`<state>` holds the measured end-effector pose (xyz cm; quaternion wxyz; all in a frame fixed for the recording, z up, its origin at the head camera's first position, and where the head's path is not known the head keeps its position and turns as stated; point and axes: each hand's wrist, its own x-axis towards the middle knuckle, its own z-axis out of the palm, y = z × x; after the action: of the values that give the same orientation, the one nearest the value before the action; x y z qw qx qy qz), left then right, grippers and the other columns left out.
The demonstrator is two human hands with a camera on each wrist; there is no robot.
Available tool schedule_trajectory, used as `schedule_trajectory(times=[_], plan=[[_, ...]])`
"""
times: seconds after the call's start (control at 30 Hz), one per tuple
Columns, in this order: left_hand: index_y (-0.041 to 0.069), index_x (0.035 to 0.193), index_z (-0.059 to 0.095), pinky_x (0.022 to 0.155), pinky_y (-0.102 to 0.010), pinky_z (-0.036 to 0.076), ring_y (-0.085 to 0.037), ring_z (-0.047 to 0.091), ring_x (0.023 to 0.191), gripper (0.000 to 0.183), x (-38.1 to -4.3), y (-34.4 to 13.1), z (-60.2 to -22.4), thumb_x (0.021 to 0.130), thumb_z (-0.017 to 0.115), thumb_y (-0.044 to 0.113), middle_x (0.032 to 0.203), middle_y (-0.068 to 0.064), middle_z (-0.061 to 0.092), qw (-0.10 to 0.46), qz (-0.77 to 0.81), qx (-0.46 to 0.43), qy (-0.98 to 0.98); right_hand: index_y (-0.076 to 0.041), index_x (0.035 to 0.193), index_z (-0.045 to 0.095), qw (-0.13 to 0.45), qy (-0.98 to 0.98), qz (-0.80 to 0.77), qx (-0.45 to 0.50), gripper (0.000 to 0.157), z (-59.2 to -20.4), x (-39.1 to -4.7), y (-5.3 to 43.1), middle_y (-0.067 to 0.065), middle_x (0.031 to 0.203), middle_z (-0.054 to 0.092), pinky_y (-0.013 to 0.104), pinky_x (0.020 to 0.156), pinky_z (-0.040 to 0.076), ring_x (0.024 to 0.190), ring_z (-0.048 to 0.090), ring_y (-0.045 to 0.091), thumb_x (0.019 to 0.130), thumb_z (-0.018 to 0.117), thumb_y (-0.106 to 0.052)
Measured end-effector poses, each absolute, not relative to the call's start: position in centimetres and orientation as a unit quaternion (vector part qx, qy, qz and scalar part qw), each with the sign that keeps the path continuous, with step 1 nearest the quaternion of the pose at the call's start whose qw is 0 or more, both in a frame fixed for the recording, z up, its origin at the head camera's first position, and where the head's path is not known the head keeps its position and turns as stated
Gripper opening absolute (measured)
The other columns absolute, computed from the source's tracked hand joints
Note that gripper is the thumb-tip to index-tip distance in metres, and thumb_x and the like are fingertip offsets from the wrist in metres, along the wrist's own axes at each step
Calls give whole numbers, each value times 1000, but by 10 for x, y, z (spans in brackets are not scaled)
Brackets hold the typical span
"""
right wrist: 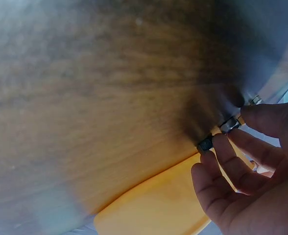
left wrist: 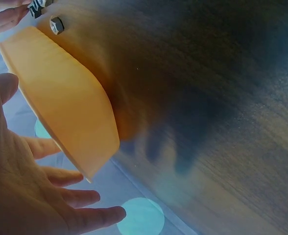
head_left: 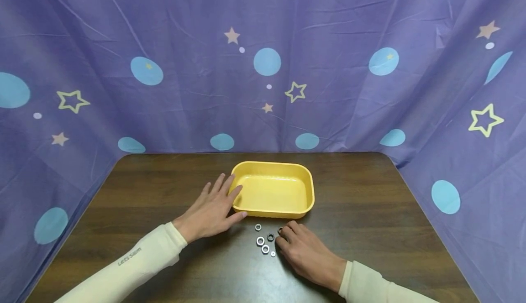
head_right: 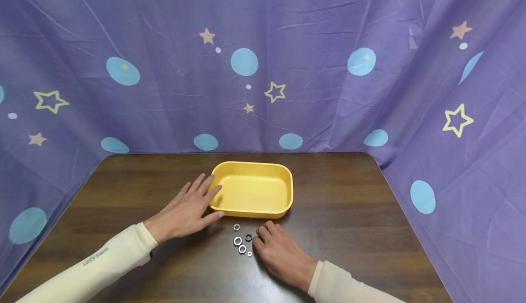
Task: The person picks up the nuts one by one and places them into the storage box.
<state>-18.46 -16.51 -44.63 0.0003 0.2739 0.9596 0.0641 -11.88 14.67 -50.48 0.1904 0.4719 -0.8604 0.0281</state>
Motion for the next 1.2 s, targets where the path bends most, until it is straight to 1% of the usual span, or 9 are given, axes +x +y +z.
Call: schedule_trajectory(times=[0.1, 0.27, 0.5, 0.6, 0.7, 0.83, 0.9, 1.07, 1.2], plan=[[5, 166, 48, 121, -79, 30, -53, 24, 163, 82, -185, -166, -446, 109, 57, 63, 178, -28, 26, -1, 64, 273, 960, -11, 107, 74, 183, -863, 23, 471, 13, -505, -120, 146, 1, 104, 65, 39, 87, 58, 101, 60, 22, 94, 77, -13], [5, 166, 47, 121, -79, 30, -53, 23, 163, 82, -186, -166, -446, 110, 56, 63, 178, -28, 25, 0, 66, 271, 960, -12, 100, 74, 184, -859, 23, 477, 13, -504, -120, 144, 0, 99, 65, 37, 85, 57, 98, 61, 22, 89, 78, -8], [5, 167, 46, 122, -80, 28, -53, 22, 164, 81, -187, -168, -447, 110, 54, 63, 179, -26, 24, 7, 69, 265, 962, -13, 99, 74, 186, -858, 25, 478, 21, -503, -117, 144, -1, 100, 68, 35, 86, 59, 100, 62, 21, 82, 82, -4], [5, 167, 46, 122, -80, 28, -53, 22, 164, 81, -187, -168, -447, 111, 54, 63, 179, -26, 23, 9, 71, 264, 962, -13, 100, 75, 187, -857, 38, 479, 21, -502, -115, 146, -1, 101, 68, 36, 86, 59, 100, 62, 21, 82, 80, -4], [5, 167, 46, 122, -80, 28, -53, 22, 164, 80, -186, -169, -447, 111, 53, 62, 179, -26, 23, 10, 69, 264, 962, -12, 103, 76, 191, -854, 54, 481, 16, -497, -113, 148, -1, 101, 69, 36, 88, 59, 101, 63, 21, 88, 79, -6], [4, 167, 46, 122, -80, 28, -53, 22, 164, 80, -186, -170, -446, 112, 53, 61, 179, -27, 23, 12, 68, 263, 962, -11, 107, 79, 198, -847, 65, 489, 13, -481, -112, 151, -1, 101, 71, 36, 90, 59, 101, 64, 21, 94, 80, -12], [4, 167, 46, 122, -80, 27, -53, 22, 164, 80, -186, -170, -446, 112, 54, 61, 179, -27, 24, 13, 69, 261, 963, -11, 108, 79, 207, -840, 62, 498, 17, -469, -112, 152, -1, 100, 71, 36, 90, 59, 101, 65, 22, 91, 82, -12], [4, 167, 46, 122, -80, 27, -53, 23, 164, 79, -187, -170, -447, 112, 55, 60, 179, -26, 25, 15, 73, 261, 962, -9, 110, 79, 228, -821, 48, 521, 32, -438, -118, 157, 0, 99, 72, 37, 91, 59, 101, 67, 23, 78, 84, -6], [4, 167, 47, 122, -80, 27, -53, 23, 164, 79, -187, -170, -447, 112, 55, 60, 179, -26, 25, 15, 77, 262, 962, -10, 110, 78, 218, -825, 41, 520, 32, -417, -127, 162, 1, 100, 71, 37, 94, 59, 105, 67, 24, 79, 85, -5]])
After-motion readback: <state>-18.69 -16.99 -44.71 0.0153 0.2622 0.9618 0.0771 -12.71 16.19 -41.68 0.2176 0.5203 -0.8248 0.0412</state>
